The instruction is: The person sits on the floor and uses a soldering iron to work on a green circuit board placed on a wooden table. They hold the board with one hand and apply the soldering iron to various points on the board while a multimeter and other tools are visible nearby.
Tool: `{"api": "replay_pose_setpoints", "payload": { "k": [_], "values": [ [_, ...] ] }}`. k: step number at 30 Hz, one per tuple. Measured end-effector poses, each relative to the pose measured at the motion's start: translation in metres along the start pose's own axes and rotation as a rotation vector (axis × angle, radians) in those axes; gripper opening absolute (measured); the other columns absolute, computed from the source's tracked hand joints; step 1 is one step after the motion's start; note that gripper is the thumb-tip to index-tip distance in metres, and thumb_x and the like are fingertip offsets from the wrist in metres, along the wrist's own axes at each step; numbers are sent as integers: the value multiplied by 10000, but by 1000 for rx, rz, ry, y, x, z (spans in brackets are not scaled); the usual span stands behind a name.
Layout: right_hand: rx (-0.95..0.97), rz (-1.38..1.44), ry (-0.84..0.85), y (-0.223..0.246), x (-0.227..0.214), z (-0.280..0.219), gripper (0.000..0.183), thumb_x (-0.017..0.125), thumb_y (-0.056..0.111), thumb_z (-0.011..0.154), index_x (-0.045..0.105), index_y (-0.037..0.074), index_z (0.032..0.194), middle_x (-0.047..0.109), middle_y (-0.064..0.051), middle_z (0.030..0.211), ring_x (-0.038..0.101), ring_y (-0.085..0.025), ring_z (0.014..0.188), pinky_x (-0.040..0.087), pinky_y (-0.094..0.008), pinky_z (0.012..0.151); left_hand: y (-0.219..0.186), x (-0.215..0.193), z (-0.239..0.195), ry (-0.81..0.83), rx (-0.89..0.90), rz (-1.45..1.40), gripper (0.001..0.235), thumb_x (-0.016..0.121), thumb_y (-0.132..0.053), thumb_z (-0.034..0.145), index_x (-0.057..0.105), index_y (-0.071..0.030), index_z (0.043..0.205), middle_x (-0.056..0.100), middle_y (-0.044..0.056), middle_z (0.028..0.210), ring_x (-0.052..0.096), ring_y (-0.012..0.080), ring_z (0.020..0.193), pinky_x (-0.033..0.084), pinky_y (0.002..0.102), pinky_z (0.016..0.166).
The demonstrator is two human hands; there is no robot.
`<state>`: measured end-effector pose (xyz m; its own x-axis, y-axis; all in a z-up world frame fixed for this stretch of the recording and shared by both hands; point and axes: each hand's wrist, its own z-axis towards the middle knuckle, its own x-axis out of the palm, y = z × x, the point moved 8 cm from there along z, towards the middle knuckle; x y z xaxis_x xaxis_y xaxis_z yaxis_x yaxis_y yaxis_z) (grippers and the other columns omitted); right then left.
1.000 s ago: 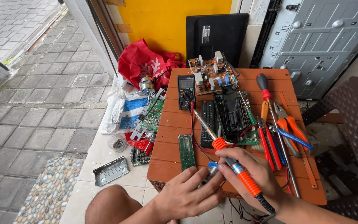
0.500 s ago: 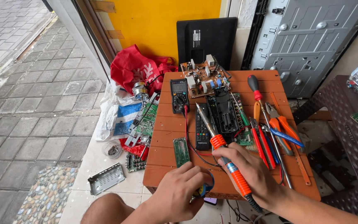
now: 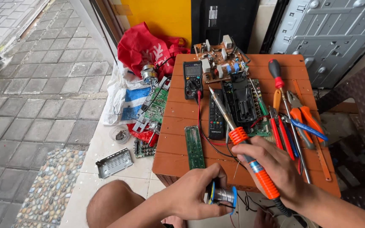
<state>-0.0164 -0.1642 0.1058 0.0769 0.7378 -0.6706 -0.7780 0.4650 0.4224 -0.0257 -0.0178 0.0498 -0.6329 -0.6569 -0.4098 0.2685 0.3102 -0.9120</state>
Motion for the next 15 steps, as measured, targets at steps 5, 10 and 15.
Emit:
{"api": "replay_pose_setpoints", "payload": {
  "k": [5, 10, 15],
  "values": [
    [-14, -16, 14, -2, 3, -2, 290, 654, 48, 955, 618, 75, 1242, 619, -106, 942, 632, -223, 790, 553, -315, 737, 13, 11, -3, 225, -114, -450, 317, 738, -184, 898, 502, -74, 1080, 628, 99, 968, 621, 173, 711, 587, 288, 616],
    [-16, -20, -35, -4, 2, 0, 288, 684, 29, 933, 619, 47, 1213, 654, -114, 911, 636, -201, 745, 553, -298, 700, 27, 25, -5, 237, -49, -668, 475, 771, -103, 802, 500, -105, 1191, 568, 56, 1107, 559, 140, 913, 472, 262, 808],
    [7, 9, -19, -8, 4, -4, 321, 692, 27, 925, 599, 52, 1230, 675, -114, 938, 659, -191, 769, 572, -295, 738, 27, 28, -1, 260, -21, -811, 851, 821, -318, 748, 393, -86, 1446, 557, 52, 1270, 526, 131, 1190, 385, 263, 1044]
  ]
}}
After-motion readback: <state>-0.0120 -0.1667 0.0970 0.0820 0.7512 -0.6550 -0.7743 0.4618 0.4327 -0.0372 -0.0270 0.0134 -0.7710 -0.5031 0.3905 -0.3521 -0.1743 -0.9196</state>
